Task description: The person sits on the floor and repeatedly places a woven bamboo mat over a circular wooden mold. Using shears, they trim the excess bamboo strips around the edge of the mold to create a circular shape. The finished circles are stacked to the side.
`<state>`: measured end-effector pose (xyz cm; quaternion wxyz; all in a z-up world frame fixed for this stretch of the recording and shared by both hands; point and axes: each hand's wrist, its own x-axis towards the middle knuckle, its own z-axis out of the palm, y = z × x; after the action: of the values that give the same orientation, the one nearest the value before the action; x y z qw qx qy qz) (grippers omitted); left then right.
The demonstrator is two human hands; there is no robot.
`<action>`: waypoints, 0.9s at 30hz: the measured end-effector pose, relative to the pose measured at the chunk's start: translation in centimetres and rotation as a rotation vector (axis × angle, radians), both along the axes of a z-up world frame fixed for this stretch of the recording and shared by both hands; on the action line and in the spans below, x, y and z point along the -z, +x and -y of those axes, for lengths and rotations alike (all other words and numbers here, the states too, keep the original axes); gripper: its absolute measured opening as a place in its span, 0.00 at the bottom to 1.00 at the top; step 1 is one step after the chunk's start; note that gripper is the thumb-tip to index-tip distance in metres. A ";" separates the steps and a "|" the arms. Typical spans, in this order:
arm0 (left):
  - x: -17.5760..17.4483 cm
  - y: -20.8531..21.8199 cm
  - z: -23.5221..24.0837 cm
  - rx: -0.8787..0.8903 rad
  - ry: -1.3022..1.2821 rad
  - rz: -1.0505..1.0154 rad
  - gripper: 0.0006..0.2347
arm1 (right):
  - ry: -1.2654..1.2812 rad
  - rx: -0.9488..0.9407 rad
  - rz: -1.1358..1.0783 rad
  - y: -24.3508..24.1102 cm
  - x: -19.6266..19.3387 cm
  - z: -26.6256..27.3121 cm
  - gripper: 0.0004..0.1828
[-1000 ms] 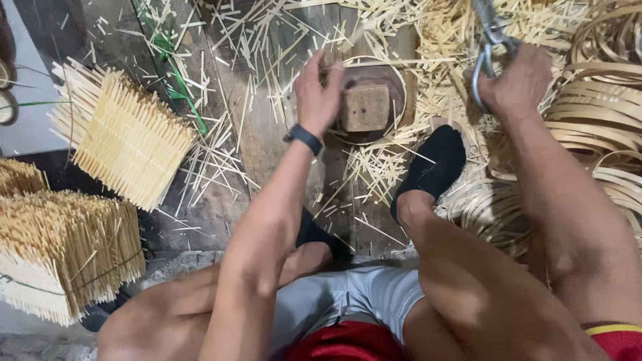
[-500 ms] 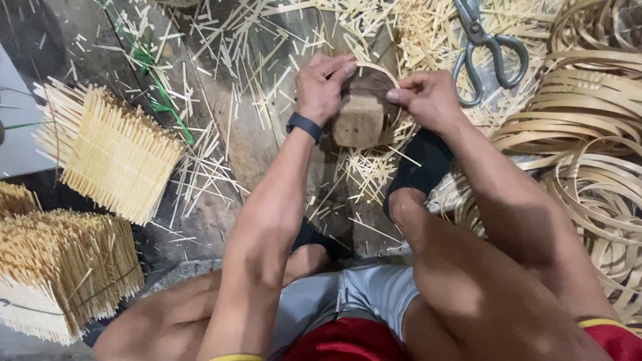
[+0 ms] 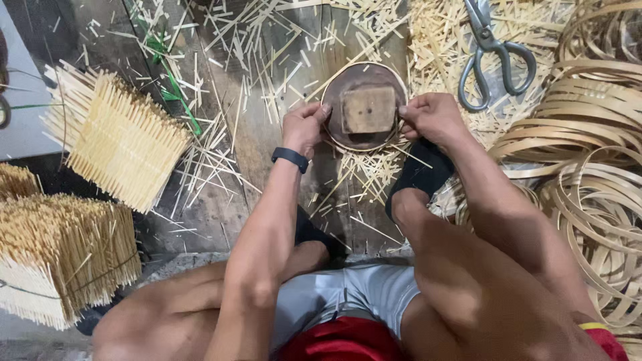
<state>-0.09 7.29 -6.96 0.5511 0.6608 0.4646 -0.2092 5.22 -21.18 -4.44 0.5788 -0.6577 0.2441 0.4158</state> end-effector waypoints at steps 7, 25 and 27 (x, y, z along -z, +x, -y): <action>1.6 0.0 1.4 -0.063 0.104 0.122 0.12 | 0.137 0.221 -0.048 -1.8 1.8 0.5 0.07; 4.0 -5.6 6.8 -0.620 -0.461 0.089 0.10 | -0.059 0.240 0.003 -3.4 2.8 -2.2 0.07; 2.3 -5.3 5.7 -0.515 -0.543 0.137 0.10 | 0.043 0.161 -0.014 -3.0 0.8 -1.9 0.07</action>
<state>-5.35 1.61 -9.30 0.7704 0.3648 0.5054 -0.1345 2.18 -19.28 -5.23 0.6228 -0.6202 0.2914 0.3776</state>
